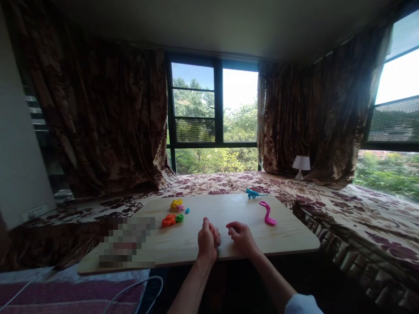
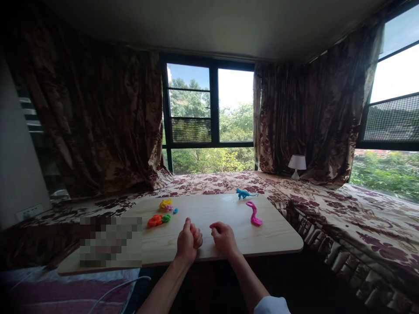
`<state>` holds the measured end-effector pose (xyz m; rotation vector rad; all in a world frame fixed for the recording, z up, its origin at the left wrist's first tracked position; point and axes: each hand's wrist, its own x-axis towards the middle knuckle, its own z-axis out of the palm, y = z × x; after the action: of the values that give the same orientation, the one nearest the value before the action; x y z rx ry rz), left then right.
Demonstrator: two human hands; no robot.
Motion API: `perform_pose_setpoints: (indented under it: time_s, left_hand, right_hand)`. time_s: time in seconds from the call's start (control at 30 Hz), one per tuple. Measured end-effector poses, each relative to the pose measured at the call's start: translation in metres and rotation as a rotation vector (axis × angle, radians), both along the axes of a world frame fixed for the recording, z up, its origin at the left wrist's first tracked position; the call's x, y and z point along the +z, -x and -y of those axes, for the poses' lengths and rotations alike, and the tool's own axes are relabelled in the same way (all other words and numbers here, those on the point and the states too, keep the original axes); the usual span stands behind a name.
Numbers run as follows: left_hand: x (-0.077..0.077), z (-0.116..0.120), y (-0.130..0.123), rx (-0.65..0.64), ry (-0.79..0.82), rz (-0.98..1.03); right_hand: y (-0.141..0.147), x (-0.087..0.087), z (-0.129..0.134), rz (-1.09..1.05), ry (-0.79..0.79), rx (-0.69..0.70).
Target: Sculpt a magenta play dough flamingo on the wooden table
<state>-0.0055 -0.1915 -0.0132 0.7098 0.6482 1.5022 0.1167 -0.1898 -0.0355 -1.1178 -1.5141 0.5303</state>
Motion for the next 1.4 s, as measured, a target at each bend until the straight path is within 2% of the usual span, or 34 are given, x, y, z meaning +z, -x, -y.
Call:
perform_pose_setpoints:
  time_s: [0.07, 0.2, 0.27, 0.37, 0.47, 0.6, 0.77, 0.97, 1.13, 1.23, 1.3, 1.4]
  left_hand:
    - [0.001, 0.001, 0.001, -0.015, 0.006, -0.004]
    - [0.000, -0.002, 0.011, -0.197, -0.029, 0.036]
    - [-0.003, -0.004, 0.017, -0.245, -0.016, 0.081]
    - [-0.007, -0.005, 0.022, -0.221, -0.002, 0.056]
    - [-0.008, -0.003, 0.021, -0.201, -0.071, 0.009]
    - [-0.008, -0.001, 0.020, -0.207, -0.116, 0.049]
    - [-0.011, -0.004, 0.022, -0.201, -0.046, 0.056]
    - [-0.004, -0.002, 0.017, -0.232, -0.117, 0.123]
    - [0.001, 0.003, 0.009, -0.093, -0.041, 0.072]
    - [0.001, 0.004, 0.006, -0.059, -0.007, 0.056]
    - [0.000, 0.003, 0.008, -0.067, -0.007, 0.070]
    - [-0.003, -0.001, 0.014, -0.169, -0.030, 0.125]
  right_hand:
    - [0.000, 0.000, 0.000, -0.001, -0.008, 0.007]
    - [-0.001, -0.001, 0.001, 0.001, -0.011, 0.022]
    - [-0.001, -0.002, 0.001, 0.000, -0.007, 0.024]
    - [-0.001, -0.002, 0.001, 0.002, -0.006, 0.018]
    - [0.000, -0.001, 0.001, 0.010, -0.006, 0.016]
    - [0.000, -0.001, 0.001, 0.013, 0.001, 0.010]
    - [-0.001, -0.002, 0.000, 0.019, 0.005, 0.020]
    - [-0.001, -0.007, -0.004, 0.029, 0.012, 0.010]
    - [-0.002, -0.009, -0.006, 0.027, 0.002, 0.017]
    - [-0.002, -0.009, -0.006, 0.030, 0.002, 0.010]
    - [-0.002, -0.009, -0.005, 0.033, 0.002, 0.007]
    - [-0.003, -0.007, -0.004, 0.039, 0.004, 0.007]
